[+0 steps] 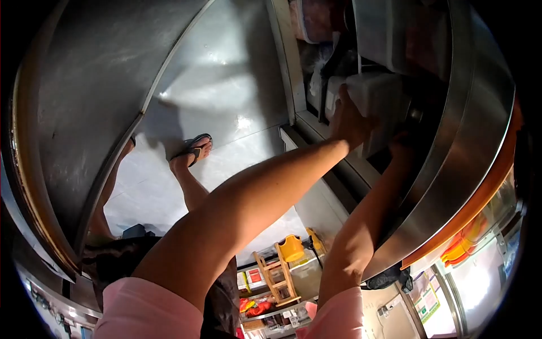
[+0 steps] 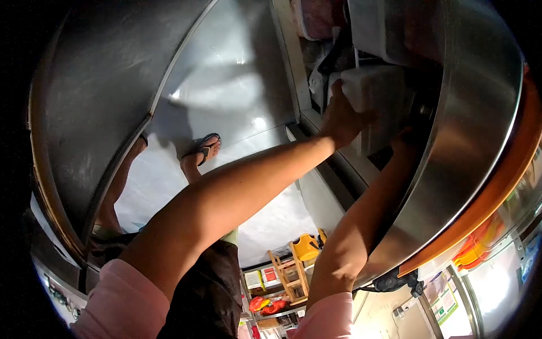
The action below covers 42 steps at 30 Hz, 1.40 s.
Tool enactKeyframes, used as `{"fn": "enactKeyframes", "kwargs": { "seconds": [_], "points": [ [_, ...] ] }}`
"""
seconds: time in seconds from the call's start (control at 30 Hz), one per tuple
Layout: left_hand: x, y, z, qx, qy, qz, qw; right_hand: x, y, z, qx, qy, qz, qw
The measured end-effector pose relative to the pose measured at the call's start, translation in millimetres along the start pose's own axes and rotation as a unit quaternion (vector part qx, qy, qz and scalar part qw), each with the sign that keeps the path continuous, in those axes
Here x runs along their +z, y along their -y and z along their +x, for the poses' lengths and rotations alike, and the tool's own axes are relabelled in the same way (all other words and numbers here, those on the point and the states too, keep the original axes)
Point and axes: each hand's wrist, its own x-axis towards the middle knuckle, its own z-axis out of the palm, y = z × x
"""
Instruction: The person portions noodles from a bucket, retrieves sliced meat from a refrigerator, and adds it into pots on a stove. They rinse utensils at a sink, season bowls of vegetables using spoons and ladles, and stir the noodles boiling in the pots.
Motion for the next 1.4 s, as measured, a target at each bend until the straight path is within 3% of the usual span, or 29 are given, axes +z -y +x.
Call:
{"fn": "enactKeyframes", "kwargs": {
  "seconds": [0.1,0.3,0.5,0.6,0.7,0.77,0.83,0.87,0.93,1.03,1.07,1.1,1.13,1.2,1.23,1.27,1.3,1.33,1.37,1.4],
  "points": [
    [-1.7,-1.2,-6.6,0.019,-0.063,-0.029,0.997,-11.8,1.2,5.7,-0.016,0.008,0.0,1.0],
    [10.2,30.4,-23.0,0.145,-0.173,-0.029,0.974,-27.2,3.4,1.7,-0.035,0.035,-0.019,0.999],
    [29.7,24.0,-41.0,0.049,-0.109,-0.225,0.967,-41.8,7.4,-27.4,-0.044,0.085,-0.067,0.993],
    [33.6,17.7,-38.4,-0.136,0.065,-0.045,0.988,-61.2,2.3,-55.3,-0.032,0.124,-0.099,0.987],
    [31.8,11.3,-38.2,-0.016,-0.199,0.057,0.978,-76.7,-2.4,-67.2,-0.02,0.173,-0.116,0.978],
    [15.6,5.3,-28.8,0.109,-0.063,0.042,0.991,-75.1,-10.2,-69.3,-0.013,0.194,-0.11,0.975],
    [16.1,15.4,-14.7,0.158,0.036,0.08,0.983,-66.3,-16.6,-73.1,-0.008,0.17,-0.097,0.981],
    [15.7,12.8,-15.3,0.143,0.066,0.093,0.983,-51.6,-20.0,-84.1,-0.022,0.088,-0.098,0.991],
    [12.6,7.2,-24.1,0.107,0.128,0.114,0.979,-30.0,-25.6,-86.2,-0.074,0.047,-0.132,0.987],
    [-27.2,-12.8,-85.1,0.055,0.111,0.181,0.976,-24.6,-28.2,-78.5,-0.065,0.056,-0.105,0.991],
    [-37.5,3.7,-100.7,0.087,0.087,0.213,0.969,-27.9,-29.7,-68.9,-0.045,0.071,-0.08,0.993],
    [-54.4,0.6,-123.1,0.001,0.104,0.231,0.967,-32.7,-29.2,-60.5,-0.027,0.084,-0.055,0.995],
    [-64.3,32.9,-144.0,0.07,0.051,0.189,0.978,-36.5,-27.2,-56.7,-0.011,0.096,-0.032,0.995],
    [-96.3,-5.5,-207.3,-0.106,0.041,0.165,0.98,-27.9,-34.0,-77.2,-0.023,0.094,-0.046,0.994],
    [-106.8,3.9,-236.6,0.038,-0.023,0.226,0.973,-22.9,-49.2,-104.2,-0.052,0.082,-0.081,0.992],
    [-119.7,-22.6,-268.4,0.12,-0.041,0.255,0.958,-18.9,-52.9,-129.6,-0.081,0.068,-0.114,0.988],
    [-134.4,-63.3,-298.6,0.164,-0.036,0.242,0.956,-44.3,-51.4,-136.3,-0.016,0.126,-0.136,0.982],
    [-151.8,-116.4,-328.7,0.237,-0.048,0.31,0.92,-71.6,-47.5,-144.7,0.046,0.185,-0.155,0.969],
    [-173.0,-129.2,-352.6,0.288,-0.064,0.279,0.914,-69.3,-61.0,-189.3,0.02,0.149,-0.173,0.973],
    [-197.5,-160.0,-376.5,0.352,-0.092,0.329,0.872,-63.9,-88.8,-246.0,-0.006,0.115,-0.186,0.976]
  ]
}}
